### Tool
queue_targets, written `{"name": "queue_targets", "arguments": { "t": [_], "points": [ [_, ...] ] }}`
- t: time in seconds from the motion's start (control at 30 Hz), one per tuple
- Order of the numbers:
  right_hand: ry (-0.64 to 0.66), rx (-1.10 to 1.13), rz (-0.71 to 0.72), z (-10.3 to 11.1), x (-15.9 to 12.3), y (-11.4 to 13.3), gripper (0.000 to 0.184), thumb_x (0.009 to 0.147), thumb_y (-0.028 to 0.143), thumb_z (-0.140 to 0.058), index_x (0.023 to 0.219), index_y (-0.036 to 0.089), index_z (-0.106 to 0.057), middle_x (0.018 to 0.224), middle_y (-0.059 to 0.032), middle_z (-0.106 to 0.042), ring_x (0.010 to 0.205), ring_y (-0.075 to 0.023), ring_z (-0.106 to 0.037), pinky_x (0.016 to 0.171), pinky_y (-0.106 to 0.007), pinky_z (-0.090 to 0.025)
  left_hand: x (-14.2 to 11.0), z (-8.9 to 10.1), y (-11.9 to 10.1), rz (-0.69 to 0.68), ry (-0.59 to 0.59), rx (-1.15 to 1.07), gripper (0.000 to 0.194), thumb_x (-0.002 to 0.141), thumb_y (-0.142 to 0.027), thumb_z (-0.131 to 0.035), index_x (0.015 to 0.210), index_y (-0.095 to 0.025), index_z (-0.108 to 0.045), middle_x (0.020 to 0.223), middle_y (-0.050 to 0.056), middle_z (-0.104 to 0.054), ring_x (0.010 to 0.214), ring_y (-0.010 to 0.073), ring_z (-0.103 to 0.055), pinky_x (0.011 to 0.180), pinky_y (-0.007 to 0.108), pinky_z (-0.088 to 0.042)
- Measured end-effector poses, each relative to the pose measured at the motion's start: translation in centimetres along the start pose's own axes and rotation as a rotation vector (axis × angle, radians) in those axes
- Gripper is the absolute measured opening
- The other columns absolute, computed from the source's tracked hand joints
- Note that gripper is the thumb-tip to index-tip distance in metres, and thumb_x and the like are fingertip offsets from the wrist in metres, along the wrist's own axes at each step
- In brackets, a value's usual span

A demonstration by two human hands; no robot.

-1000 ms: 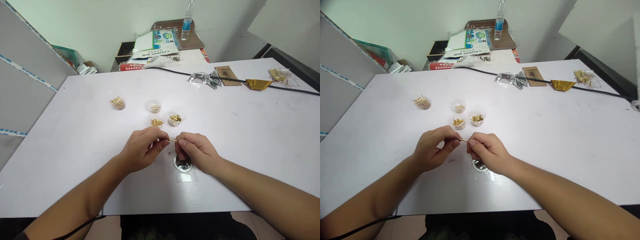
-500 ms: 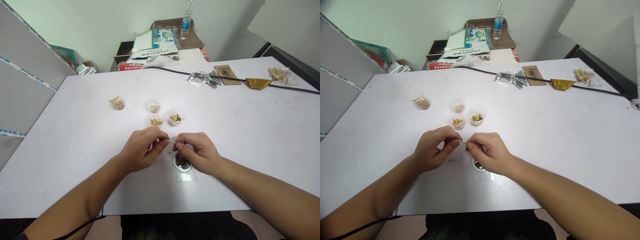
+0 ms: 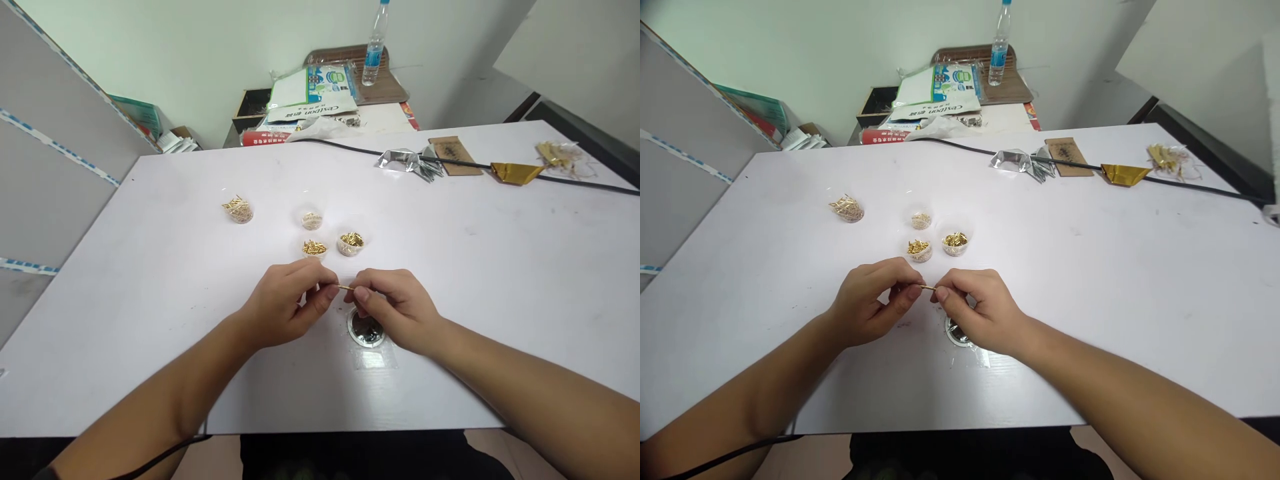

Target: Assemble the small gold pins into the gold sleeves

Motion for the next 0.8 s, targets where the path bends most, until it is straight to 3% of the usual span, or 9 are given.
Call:
{"name": "queue_targets", "arguments": {
  "t": [0.1, 0.17, 0.27, 0.37, 0.47, 0.63, 0.8],
  "points": [
    [0.029, 0.048, -0.028, -0.3, -0.1, -0.3, 0.027, 0.096, 0.032, -0.043, 0.086, 0.014, -0.059, 0.060, 0.0003, -0.055, 0.052, -0.0085, -0.051, 0.048, -0.020, -0.042, 0.0, 1.6, -0.2, -0.033, -0.146, 0.056, 0.005, 0.086, -0.011, -0.055, 0.084, -0.015, -0.056, 0.066, -0.002, -0.054, 0.056, 0.0044, -0.045, 0.052, 0.017, -0.039],
    [0.046, 0.041, -0.055, -0.5, -0.2, -0.6, 0.027, 0.097, 0.034, -0.043, 0.089, 0.014, -0.060, 0.061, 0.0003, -0.056, 0.052, -0.0085, -0.051, 0.048, -0.019, -0.041, -0.3, 3.8, 0.3, -0.007, -0.357, 0.153, 0.006, 0.086, -0.011, -0.055, 0.085, -0.016, -0.058, 0.068, -0.001, -0.056, 0.057, 0.0056, -0.049, 0.053, 0.019, -0.040],
    [0.076, 0.013, -0.071, -0.9, -0.2, -0.8, 0.027, 0.097, 0.033, -0.042, 0.089, 0.014, -0.059, 0.060, 0.0002, -0.056, 0.052, -0.0088, -0.052, 0.048, -0.019, -0.040, -1.6, 7.8, 2.2, 0.115, -0.708, 0.338, 0.008, 0.089, -0.018, -0.054, 0.086, -0.017, -0.061, 0.075, 0.001, -0.059, 0.059, 0.0083, -0.053, 0.055, 0.023, -0.043],
    [0.084, 0.008, -0.040, -1.0, -0.2, -0.8, 0.027, 0.097, 0.032, -0.041, 0.089, 0.014, -0.059, 0.059, 0.0005, -0.055, 0.051, -0.0093, -0.052, 0.049, -0.020, -0.040, -2.5, 11.0, 4.5, 0.237, -0.886, 0.507, 0.017, 0.091, -0.029, -0.053, 0.083, -0.015, -0.060, 0.079, 0.003, -0.059, 0.060, 0.0105, -0.053, 0.056, 0.026, -0.044],
    [0.081, 0.005, -0.027, -1.0, -0.2, -0.9, 0.027, 0.097, 0.031, -0.041, 0.088, 0.014, -0.059, 0.059, 0.0005, -0.055, 0.051, -0.0093, -0.051, 0.049, -0.020, -0.039, -2.8, 12.4, 6.7, 0.337, -0.894, 0.669, 0.022, 0.090, -0.032, -0.051, 0.083, -0.015, -0.062, 0.080, 0.003, -0.061, 0.060, 0.0107, -0.051, 0.057, 0.026, -0.041],
    [0.089, -0.010, -0.026, -0.9, -0.3, -0.8, 0.027, 0.097, 0.031, -0.041, 0.088, 0.015, -0.060, 0.058, 0.0005, -0.055, 0.051, -0.0094, -0.051, 0.050, -0.020, -0.040, -2.9, 12.0, 9.7, 0.573, -0.708, 0.774, 0.020, 0.088, -0.032, -0.055, 0.088, -0.018, -0.069, 0.086, 0.002, -0.064, 0.056, 0.0092, -0.048, 0.065, 0.028, -0.038],
    [0.093, -0.019, -0.006, -1.0, -0.2, -0.7, 0.029, 0.097, 0.033, -0.040, 0.086, 0.015, -0.059, 0.058, 0.0008, -0.054, 0.050, -0.0093, -0.048, 0.048, -0.021, -0.039, -3.1, 12.0, 9.8, 0.600, -0.730, 0.734, 0.024, 0.090, -0.031, -0.050, 0.089, -0.017, -0.069, 0.088, 0.003, -0.064, 0.056, 0.0097, -0.047, 0.067, 0.028, -0.039]
  ]
}}
Point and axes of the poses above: each hand's wrist, its own x-axis towards the middle knuckle, its own z-axis out of the back of the hand, y = z × x, the point moved 6 cm from there along x, towards the middle knuckle
